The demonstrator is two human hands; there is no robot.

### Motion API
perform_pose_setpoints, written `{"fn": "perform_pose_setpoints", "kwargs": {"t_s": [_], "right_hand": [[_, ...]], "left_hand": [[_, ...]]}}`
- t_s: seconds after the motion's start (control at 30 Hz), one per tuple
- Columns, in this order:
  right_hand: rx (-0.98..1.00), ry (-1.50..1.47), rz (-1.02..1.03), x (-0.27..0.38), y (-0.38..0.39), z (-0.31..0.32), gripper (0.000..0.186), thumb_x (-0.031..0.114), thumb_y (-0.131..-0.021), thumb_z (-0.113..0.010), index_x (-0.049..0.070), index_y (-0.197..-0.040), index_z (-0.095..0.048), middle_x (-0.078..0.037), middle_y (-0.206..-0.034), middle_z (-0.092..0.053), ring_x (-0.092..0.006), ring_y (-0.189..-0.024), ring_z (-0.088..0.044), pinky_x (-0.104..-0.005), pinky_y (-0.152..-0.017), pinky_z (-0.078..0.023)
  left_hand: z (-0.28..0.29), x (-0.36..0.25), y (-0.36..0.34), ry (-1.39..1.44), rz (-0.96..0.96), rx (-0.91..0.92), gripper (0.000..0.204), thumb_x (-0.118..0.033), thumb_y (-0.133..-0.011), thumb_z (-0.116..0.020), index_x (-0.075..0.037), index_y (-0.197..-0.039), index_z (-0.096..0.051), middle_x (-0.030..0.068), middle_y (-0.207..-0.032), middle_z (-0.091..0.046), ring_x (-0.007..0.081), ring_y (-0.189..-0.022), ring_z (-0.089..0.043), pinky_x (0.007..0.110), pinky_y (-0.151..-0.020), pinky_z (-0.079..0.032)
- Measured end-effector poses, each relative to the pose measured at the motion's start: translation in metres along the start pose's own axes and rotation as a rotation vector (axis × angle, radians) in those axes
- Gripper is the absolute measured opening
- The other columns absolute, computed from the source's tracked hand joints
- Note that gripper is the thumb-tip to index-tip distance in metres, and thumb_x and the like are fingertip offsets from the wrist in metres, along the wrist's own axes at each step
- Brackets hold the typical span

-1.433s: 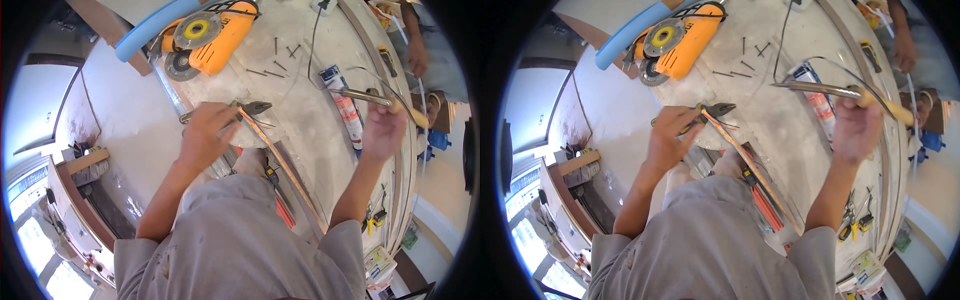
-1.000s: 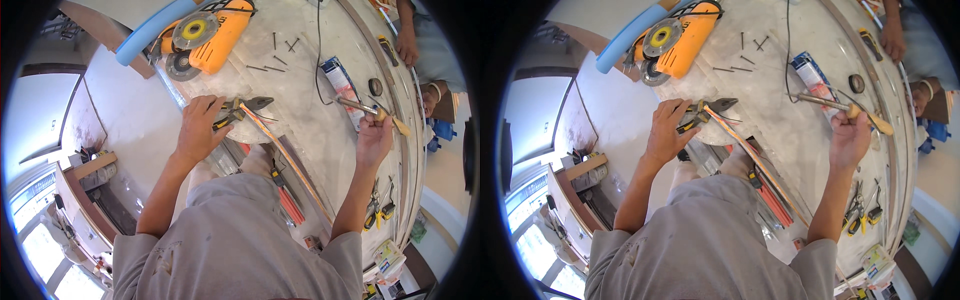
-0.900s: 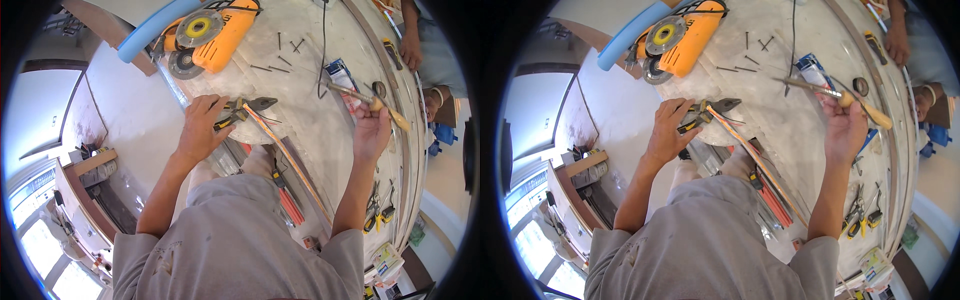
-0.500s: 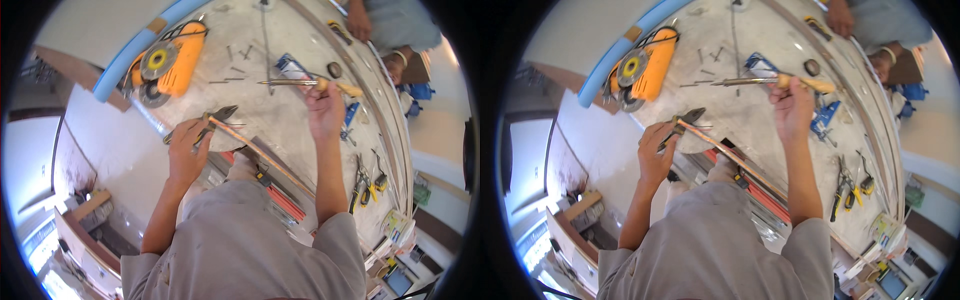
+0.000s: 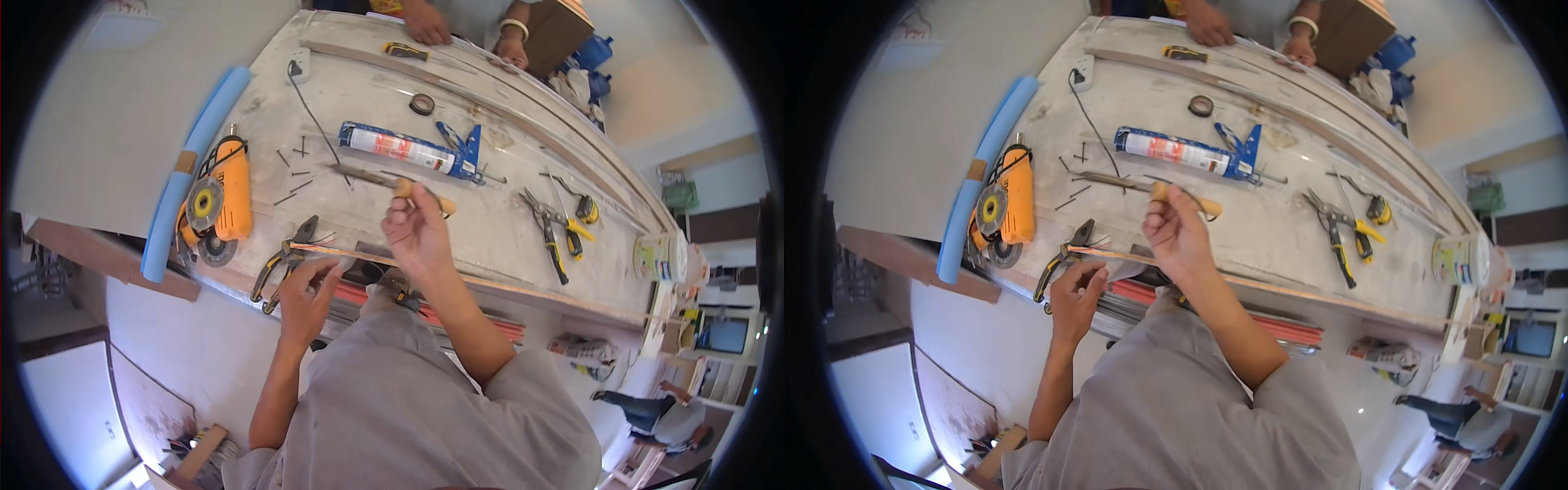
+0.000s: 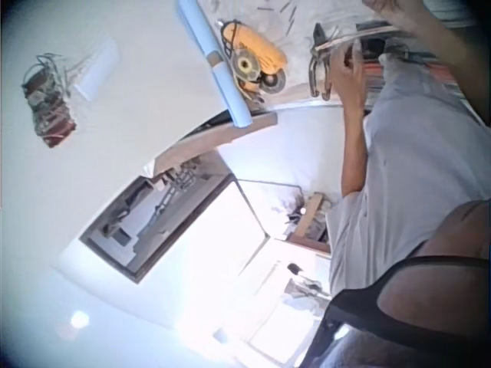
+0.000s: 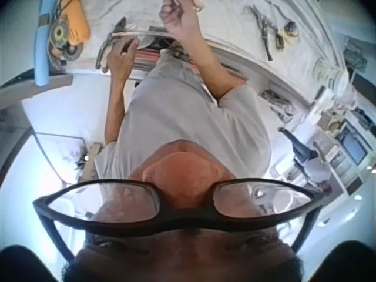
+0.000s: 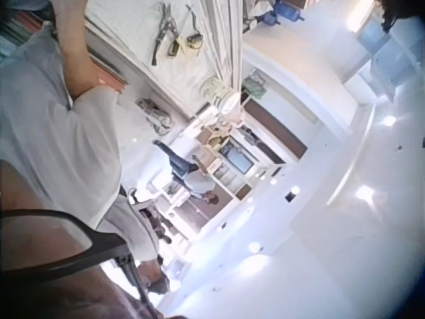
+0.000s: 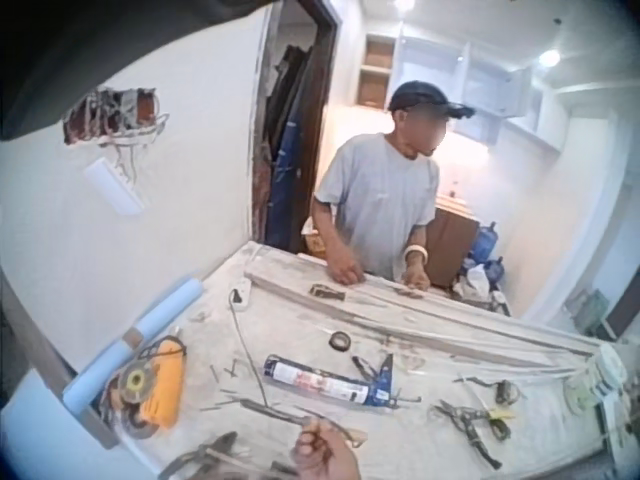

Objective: The person uses pliers to strip insulation from wires and then applies a soldering iron to the exposed wire ends while holding a spool of solder.

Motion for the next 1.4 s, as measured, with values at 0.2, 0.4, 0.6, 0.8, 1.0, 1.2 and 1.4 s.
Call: {"fn": "perform_pose_setpoints", "kwargs": {"t_s": [0.2,0.4,0.6,0.8,1.0,1.2,1.4], "right_hand": [[0.118,0.087,-0.058,-0.046,0.022,-0.034,0.022,0.017,-0.093,-0.059,0.002,-0.109,-0.060,-0.007,-0.087,-0.065,-0.0129,-0.073,-0.061,-0.0254,-0.069,-0.052],[0.232,0.443,-0.070,-0.082,0.036,-0.049,0.041,0.010,-0.089,-0.060,0.004,-0.128,-0.049,-0.005,-0.110,-0.059,-0.0115,-0.092,-0.056,-0.0267,-0.076,-0.047],[0.515,0.338,-0.435,-0.086,0.039,-0.042,0.064,0.048,-0.094,-0.043,0.002,-0.138,-0.037,-0.013,-0.138,-0.044,-0.0232,-0.121,-0.045,-0.0393,-0.096,-0.039],[0.447,0.764,-0.590,-0.111,0.019,-0.038,0.049,0.035,-0.095,-0.053,-0.005,-0.123,-0.052,-0.013,-0.121,-0.056,-0.0202,-0.109,-0.055,-0.0354,-0.096,-0.043],[0.598,0.811,-0.281,-0.101,0.028,-0.065,0.019,0.008,-0.088,-0.063,-0.001,-0.105,-0.061,-0.006,-0.105,-0.063,-0.0123,-0.097,-0.058,-0.0268,-0.089,-0.046],[0.639,0.850,-0.177,-0.100,0.049,-0.074,0.014,0.006,-0.089,-0.062,0.002,-0.102,-0.060,-0.009,-0.104,-0.064,-0.0150,-0.101,-0.059,-0.0315,-0.093,-0.045],[0.674,0.699,-0.096,-0.092,0.046,-0.073,0.014,0.003,-0.090,-0.059,0.004,-0.102,-0.053,-0.012,-0.102,-0.065,-0.0213,-0.101,-0.062,-0.0373,-0.096,-0.046]], "left_hand": [[-0.016,-0.049,-0.030,0.659,-0.015,-0.067,0.051,-0.029,-0.094,-0.059,0.005,-0.130,-0.048,0.0031,-0.095,-0.061,0.0072,-0.075,-0.053,0.021,-0.063,-0.042],[-0.007,-0.014,-0.028,0.945,0.127,-0.013,0.041,-0.027,-0.098,-0.050,0.005,-0.124,-0.050,0.0106,-0.107,-0.060,0.0183,-0.096,-0.059,0.031,-0.082,-0.050],[0.040,-0.010,-0.016,0.815,0.142,-0.245,0.036,-0.028,-0.091,-0.063,0.008,-0.095,-0.060,0.0106,-0.087,-0.065,0.0129,-0.074,-0.061,0.023,-0.065,-0.050],[0.070,-0.002,-0.006,0.495,0.216,-0.315,0.035,-0.026,-0.087,-0.067,0.008,-0.084,-0.059,0.0140,-0.077,-0.066,0.0172,-0.063,-0.063,0.026,-0.060,-0.052],[0.070,0.005,0.012,0.719,0.265,-0.387,0.032,-0.028,-0.084,-0.071,0.002,-0.082,-0.059,0.0087,-0.071,-0.063,0.0125,-0.058,-0.059,0.023,-0.053,-0.046],[0.053,0.011,0.025,1.040,0.210,-0.298,0.029,-0.025,-0.088,-0.067,0.001,-0.096,-0.057,0.0041,-0.073,-0.061,0.0093,-0.059,-0.055,0.022,-0.060,-0.046],[0.070,0.014,0.033,1.049,0.198,-0.452,0.025,-0.022,-0.088,-0.068,0.001,-0.095,-0.058,0.0024,-0.072,-0.059,0.0079,-0.057,-0.052,0.021,-0.056,-0.044]]}}
Point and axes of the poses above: each hand's wrist, its own y-axis away from the middle knuckle, its own z-axis out of the back of the hand, x = y × z, the point moved 9 cm from there along -y, towards the middle knuckle
